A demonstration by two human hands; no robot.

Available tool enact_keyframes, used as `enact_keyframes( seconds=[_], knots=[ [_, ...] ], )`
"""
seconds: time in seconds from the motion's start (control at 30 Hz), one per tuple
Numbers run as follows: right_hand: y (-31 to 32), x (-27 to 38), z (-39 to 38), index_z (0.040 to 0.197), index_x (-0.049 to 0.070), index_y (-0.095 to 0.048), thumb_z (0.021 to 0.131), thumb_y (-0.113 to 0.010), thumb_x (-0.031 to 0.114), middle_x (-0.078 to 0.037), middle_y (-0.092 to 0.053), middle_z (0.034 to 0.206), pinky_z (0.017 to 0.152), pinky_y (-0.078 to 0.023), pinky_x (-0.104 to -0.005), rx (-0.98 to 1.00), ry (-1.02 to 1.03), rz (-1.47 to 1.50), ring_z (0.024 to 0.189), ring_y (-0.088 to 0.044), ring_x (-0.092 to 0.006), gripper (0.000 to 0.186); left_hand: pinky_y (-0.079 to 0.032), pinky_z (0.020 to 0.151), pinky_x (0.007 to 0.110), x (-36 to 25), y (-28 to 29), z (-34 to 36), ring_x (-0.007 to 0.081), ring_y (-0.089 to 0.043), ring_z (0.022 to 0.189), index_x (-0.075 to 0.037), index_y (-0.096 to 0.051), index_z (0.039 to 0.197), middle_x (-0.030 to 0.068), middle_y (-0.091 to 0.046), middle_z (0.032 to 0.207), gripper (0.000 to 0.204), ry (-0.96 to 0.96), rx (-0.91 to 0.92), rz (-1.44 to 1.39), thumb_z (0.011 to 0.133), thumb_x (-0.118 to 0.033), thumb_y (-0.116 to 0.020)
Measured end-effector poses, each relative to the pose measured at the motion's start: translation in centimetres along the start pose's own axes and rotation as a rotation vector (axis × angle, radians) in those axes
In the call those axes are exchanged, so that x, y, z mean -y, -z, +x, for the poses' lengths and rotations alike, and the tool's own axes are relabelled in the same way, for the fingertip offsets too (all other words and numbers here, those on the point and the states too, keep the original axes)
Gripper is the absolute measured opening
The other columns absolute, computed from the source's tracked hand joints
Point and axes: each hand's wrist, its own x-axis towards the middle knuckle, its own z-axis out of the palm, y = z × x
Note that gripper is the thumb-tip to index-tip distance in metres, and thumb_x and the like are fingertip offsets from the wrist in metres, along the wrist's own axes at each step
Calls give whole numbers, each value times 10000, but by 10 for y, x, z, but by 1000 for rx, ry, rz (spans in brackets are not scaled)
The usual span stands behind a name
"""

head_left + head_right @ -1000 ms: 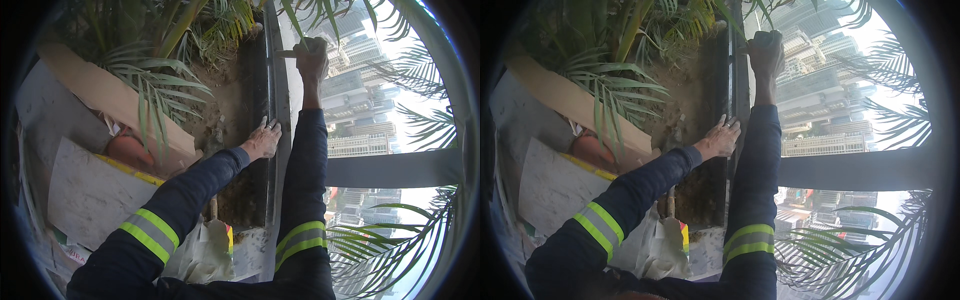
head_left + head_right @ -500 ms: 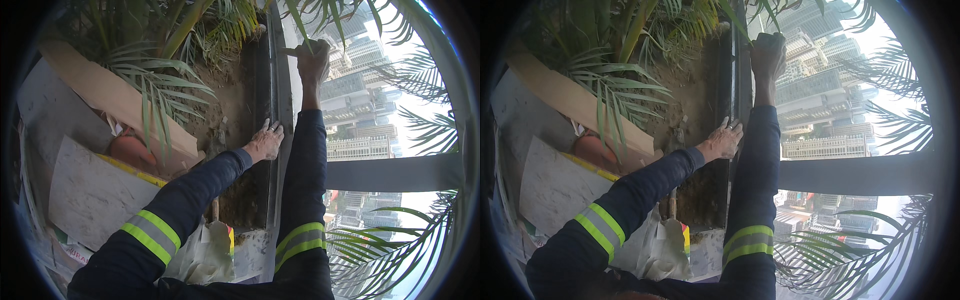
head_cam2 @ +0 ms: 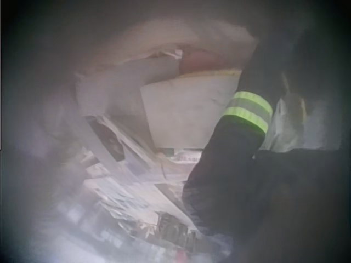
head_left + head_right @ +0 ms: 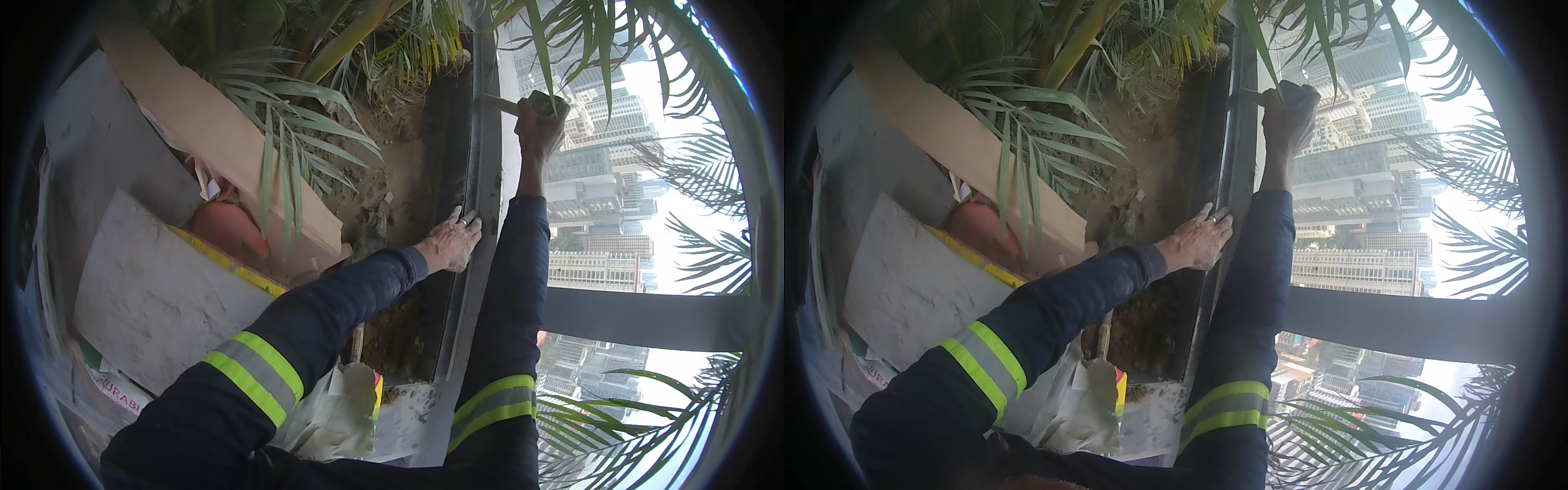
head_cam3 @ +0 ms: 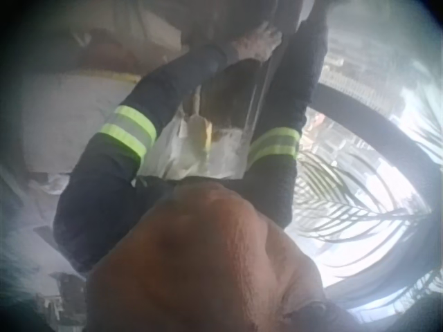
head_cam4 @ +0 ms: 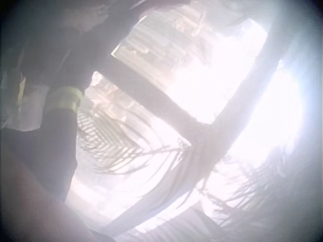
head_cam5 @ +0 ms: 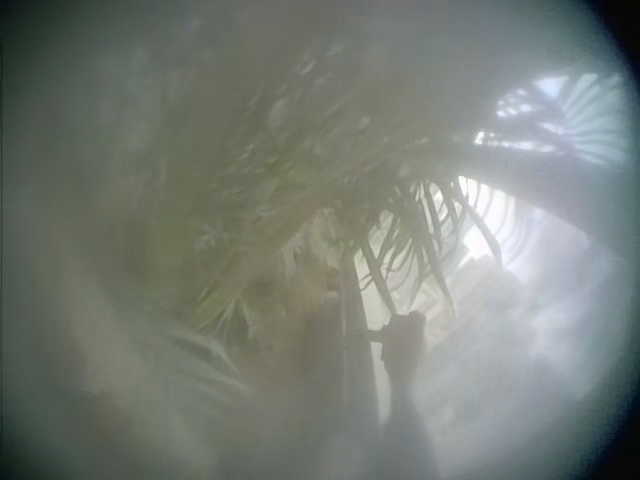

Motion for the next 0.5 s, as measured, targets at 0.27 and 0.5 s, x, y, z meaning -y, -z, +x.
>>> enact_keyframes(
  seconds=[0.27,0.5],
  knots=[
    [-5,9,2,1293,46,-566,724,-774,313,-173,-701,1128,911,-503,-488,71,-28,46,1081,-670,-374,663,-229,1250,571,2,6,2,341,-311,1526,32,-507,1430,212,-413,1558,644,24,55,8,917,-336,-635],
    [6,4,-8,1249,7,-572,714,-771,349,-185,-705,1087,907,-506,-471,97,-70,-4,1031,-683,-354,665,-216,1250,600,0,12,4,329,-277,1542,5,-511,1437,189,-398,1582,634,21,100,26,937,-368,-625]
  ],
)
